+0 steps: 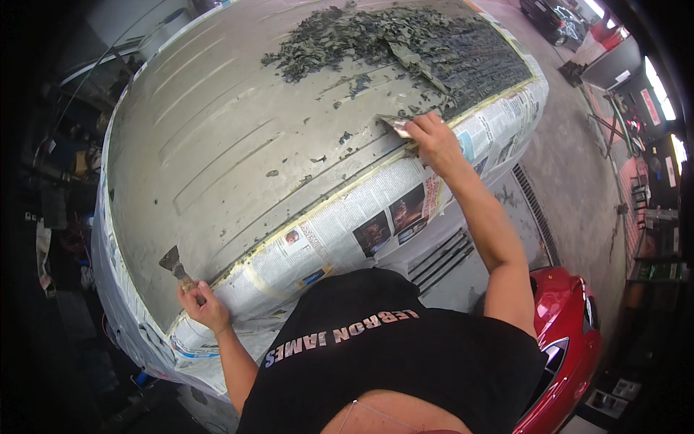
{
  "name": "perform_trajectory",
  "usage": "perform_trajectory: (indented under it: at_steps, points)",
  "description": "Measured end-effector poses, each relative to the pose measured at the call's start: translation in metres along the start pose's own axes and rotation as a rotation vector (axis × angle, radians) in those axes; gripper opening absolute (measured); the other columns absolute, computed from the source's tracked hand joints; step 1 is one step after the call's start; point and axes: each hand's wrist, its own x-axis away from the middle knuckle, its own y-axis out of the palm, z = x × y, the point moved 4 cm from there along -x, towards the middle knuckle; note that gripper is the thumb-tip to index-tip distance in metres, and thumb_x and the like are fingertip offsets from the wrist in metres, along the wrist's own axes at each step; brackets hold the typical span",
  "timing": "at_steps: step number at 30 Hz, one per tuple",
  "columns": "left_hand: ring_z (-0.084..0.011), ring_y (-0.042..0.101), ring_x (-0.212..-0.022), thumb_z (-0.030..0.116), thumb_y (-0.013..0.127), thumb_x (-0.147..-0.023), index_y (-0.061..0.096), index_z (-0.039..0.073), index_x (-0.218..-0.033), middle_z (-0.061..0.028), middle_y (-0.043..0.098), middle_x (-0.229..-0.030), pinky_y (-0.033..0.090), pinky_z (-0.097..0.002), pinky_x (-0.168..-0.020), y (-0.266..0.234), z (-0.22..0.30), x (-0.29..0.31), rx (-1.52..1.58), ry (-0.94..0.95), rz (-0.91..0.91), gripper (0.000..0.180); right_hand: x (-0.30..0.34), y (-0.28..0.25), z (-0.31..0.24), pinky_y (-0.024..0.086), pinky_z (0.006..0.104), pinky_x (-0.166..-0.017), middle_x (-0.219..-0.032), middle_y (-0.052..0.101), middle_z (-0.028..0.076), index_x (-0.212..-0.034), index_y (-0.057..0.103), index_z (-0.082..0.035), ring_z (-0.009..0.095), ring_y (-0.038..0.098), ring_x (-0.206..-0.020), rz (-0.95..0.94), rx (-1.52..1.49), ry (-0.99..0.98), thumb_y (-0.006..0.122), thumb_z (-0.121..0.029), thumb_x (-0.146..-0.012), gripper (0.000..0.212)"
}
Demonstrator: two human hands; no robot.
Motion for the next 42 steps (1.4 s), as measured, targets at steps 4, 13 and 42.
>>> perform_trajectory:
  at_steps: [4, 13, 42]
  points:
    - [-0.0301, 0.064, -0.096, 0.002, 0.067, -0.093, 0.047, 0.001, -0.075, -0.0244, 0.060, -0.122, 0.050, -0.0396, -0.089, -0.002, 0.001, 0.003, 0.032, -0.014, 0.031, 0.026, -0.002, -0.010, -0.047, 0.058, 0.0366, -0.078, -0.101, 0.066, 0.009, -0.102, 0.065, -0.006, 0.027, 0.063, -0.093, -0.066, -0.122, -0.089, 0.068, 0.004, -0.074, 0.030]
    - [-0.0295, 0.064, -0.095, 0.002, 0.067, -0.093, 0.049, 0.001, -0.077, -0.0241, 0.060, -0.123, 0.050, -0.0390, -0.088, -0.001, -0.006, 0.004, 0.034, -0.019, 0.043, 0.025, -0.041, -0.036, 0.032, 0.053, 0.0369, -0.073, -0.099, 0.068, 0.011, -0.104, 0.070, -0.004, 0.028, 0.066, -0.088, 0.346, 0.044, 0.120, 0.067, 0.003, -0.085, 0.021]
    - [-0.0301, 0.063, -0.097, 0.002, 0.067, -0.093, 0.048, 0.001, -0.076, -0.0237, 0.060, -0.119, 0.050, -0.0405, -0.089, 0.000, -0.005, 0.004, 0.010, -0.028, 0.021, 0.026, -0.009, 0.013, 0.036, 0.054, 0.0415, -0.083, -0.097, 0.074, 0.020, -0.107, 0.067, 0.000, 0.036, 0.072, -0.092, 0.159, -0.363, 0.875, 0.073, -0.014, -0.084, 0.027]
